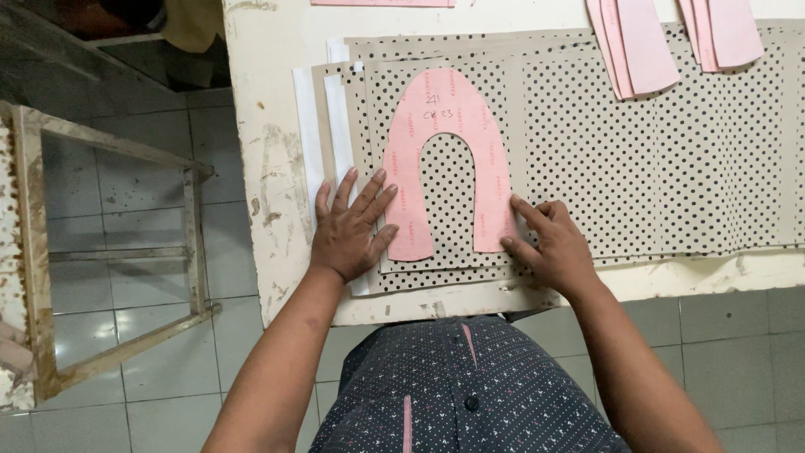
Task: The person places pink U-shaped pattern pieces onto a polka-dotted fabric laid on a worktable. They adjust the position of each piece multiple times, aligning it with the fabric pattern, then lift and reposition it. The task involves handling the pattern pieces and fabric without using any tools.
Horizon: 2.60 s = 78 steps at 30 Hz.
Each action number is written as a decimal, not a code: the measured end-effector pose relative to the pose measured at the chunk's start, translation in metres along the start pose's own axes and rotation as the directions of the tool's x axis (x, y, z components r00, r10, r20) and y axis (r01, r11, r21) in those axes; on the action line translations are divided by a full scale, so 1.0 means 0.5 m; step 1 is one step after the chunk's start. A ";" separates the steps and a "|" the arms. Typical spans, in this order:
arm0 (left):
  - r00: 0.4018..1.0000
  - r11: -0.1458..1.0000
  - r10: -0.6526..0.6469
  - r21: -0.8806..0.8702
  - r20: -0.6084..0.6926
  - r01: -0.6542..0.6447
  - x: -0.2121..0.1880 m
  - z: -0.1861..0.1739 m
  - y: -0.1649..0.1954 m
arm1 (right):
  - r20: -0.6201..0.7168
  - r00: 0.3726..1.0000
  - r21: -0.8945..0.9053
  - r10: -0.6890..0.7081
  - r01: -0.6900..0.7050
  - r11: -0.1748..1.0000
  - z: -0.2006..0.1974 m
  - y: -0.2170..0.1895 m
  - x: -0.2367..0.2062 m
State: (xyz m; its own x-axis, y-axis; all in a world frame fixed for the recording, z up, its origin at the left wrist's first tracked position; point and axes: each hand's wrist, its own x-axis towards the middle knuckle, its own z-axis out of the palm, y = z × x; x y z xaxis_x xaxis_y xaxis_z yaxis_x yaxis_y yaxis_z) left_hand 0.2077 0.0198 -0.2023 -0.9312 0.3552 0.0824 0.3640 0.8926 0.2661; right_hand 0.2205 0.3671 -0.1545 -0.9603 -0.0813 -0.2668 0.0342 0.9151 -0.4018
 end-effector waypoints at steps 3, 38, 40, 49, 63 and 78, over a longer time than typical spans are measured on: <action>1.000 1.000 -0.006 0.000 0.008 0.006 0.001 -0.002 0.001 | 0.004 1.000 -0.014 0.013 -0.013 1.000 0.003 0.002 0.004; 0.999 1.000 -0.017 0.022 0.038 0.016 0.005 0.010 -0.002 | 0.025 0.999 -0.068 0.028 -0.026 0.997 0.018 0.014 0.012; 0.999 1.000 -0.016 0.000 0.031 0.016 0.006 0.008 -0.002 | 0.021 1.000 -0.066 0.016 -0.014 0.998 0.018 0.015 0.014; 0.999 0.998 -0.025 -0.051 0.026 0.026 0.007 0.002 -0.003 | 0.017 1.000 -0.063 0.000 0.001 0.998 0.015 0.012 0.015; 1.000 0.999 -0.004 -0.051 0.000 0.004 0.004 -0.006 -0.002 | -0.002 1.000 -0.048 -0.024 0.023 0.999 0.016 0.013 0.011; 0.999 0.999 -0.012 -0.049 0.033 0.014 0.013 -0.004 -0.006 | 0.075 0.996 -0.100 0.042 -0.035 0.994 0.013 0.008 0.023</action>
State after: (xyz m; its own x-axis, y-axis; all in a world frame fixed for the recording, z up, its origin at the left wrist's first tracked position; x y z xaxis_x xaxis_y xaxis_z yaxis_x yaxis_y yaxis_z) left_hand 0.2004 0.0189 -0.2008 -0.9342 0.3535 0.0473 0.3499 0.8826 0.3139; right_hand 0.2115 0.3672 -0.1649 -0.9346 -0.0717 -0.3485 0.0396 0.9524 -0.3023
